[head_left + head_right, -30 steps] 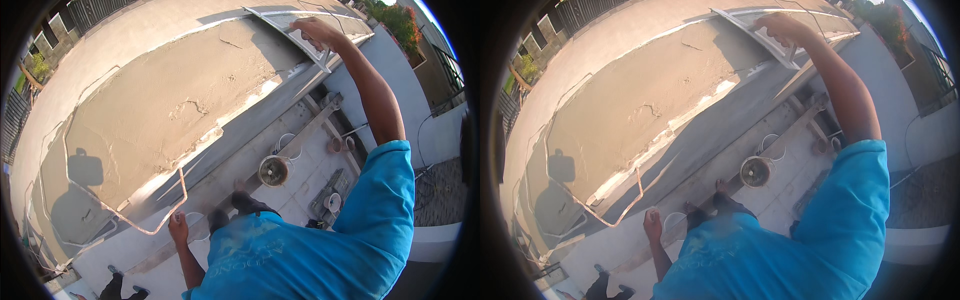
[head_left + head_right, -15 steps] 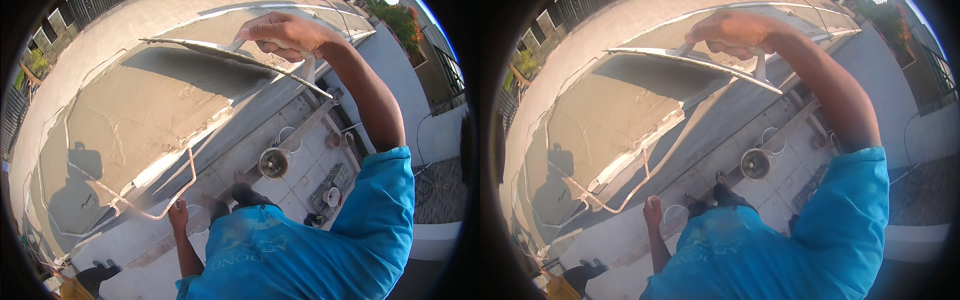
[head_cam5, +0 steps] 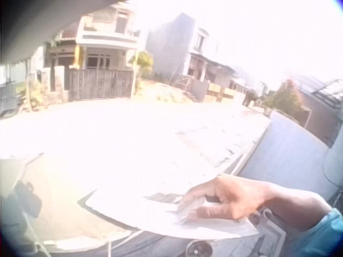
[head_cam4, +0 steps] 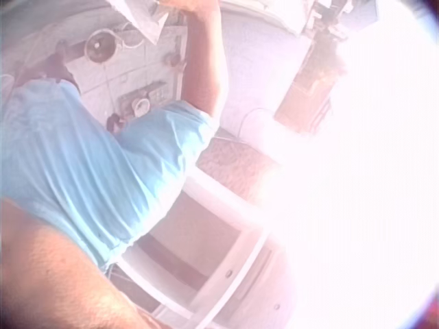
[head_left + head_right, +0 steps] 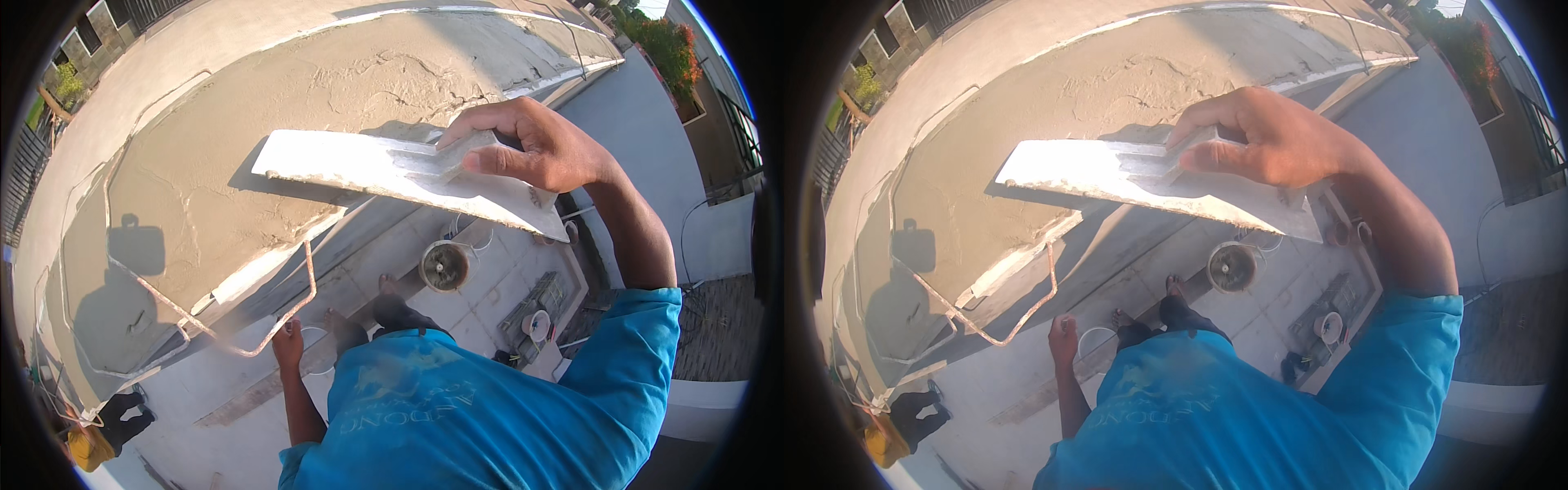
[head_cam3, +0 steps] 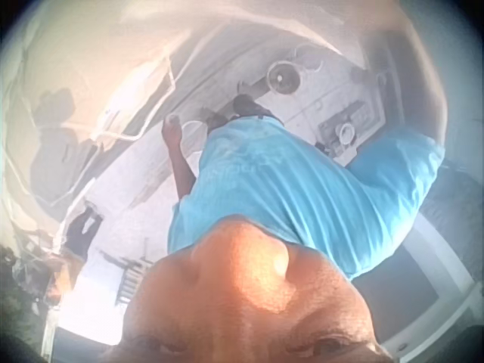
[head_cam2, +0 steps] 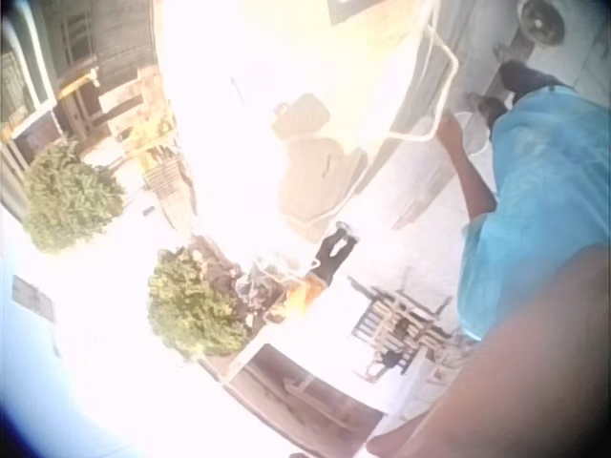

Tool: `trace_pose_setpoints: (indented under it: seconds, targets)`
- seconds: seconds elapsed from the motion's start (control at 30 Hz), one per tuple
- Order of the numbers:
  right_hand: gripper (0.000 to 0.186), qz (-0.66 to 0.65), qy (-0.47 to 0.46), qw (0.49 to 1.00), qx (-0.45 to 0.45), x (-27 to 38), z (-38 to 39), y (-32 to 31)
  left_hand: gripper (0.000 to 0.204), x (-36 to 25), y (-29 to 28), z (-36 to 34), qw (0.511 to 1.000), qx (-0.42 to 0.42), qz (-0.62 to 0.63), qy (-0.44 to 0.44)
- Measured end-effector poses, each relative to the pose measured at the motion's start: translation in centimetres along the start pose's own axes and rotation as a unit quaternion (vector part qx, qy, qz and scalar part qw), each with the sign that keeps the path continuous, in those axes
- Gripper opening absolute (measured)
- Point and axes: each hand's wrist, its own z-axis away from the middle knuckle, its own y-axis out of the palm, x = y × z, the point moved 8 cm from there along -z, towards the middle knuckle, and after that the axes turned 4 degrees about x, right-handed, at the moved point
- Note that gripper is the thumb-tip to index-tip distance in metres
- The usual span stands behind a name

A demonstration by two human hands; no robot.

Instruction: The person scoops wet cement from a bucket with a trowel and spreads it onto a curved rooftop surface. They repeatedly smooth the cement with a large flat trowel, working along the edge and across the surface to create an even layer.

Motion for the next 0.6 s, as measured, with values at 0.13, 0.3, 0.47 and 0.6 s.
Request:
trace_pose_setpoints:
  seconds: [0.13, 0.3, 0.47, 0.6]
  targets:
    - [0.052, -0.071, 0.087, 0.987, -0.112, -0.3, 0.0, -4.5, 0.035, -2.9, 0.0, -0.3, 0.999, 0.008, 0.027, 0.025]
    - [0.049, -0.202, 0.084, 0.958, -0.186, 1.5, -5.9, -2.4, 0.031, -5.9, -0.9, -0.2, 0.998, 0.011, 0.062, -0.007]
    - [0.031, -0.394, 0.133, 0.908, -0.044, 6.5, -11.4, 2.8, 0.04, -4.7, -0.4, -0.1, 0.998, 0.007, 0.066, 0.002]
    - [0.034, -0.224, 0.132, 0.966, -0.006, 11.1, -12.4, 3.3, 0.037, -3.9, -0.4, 0.3, 0.998, 0.018, 0.056, 0.0]
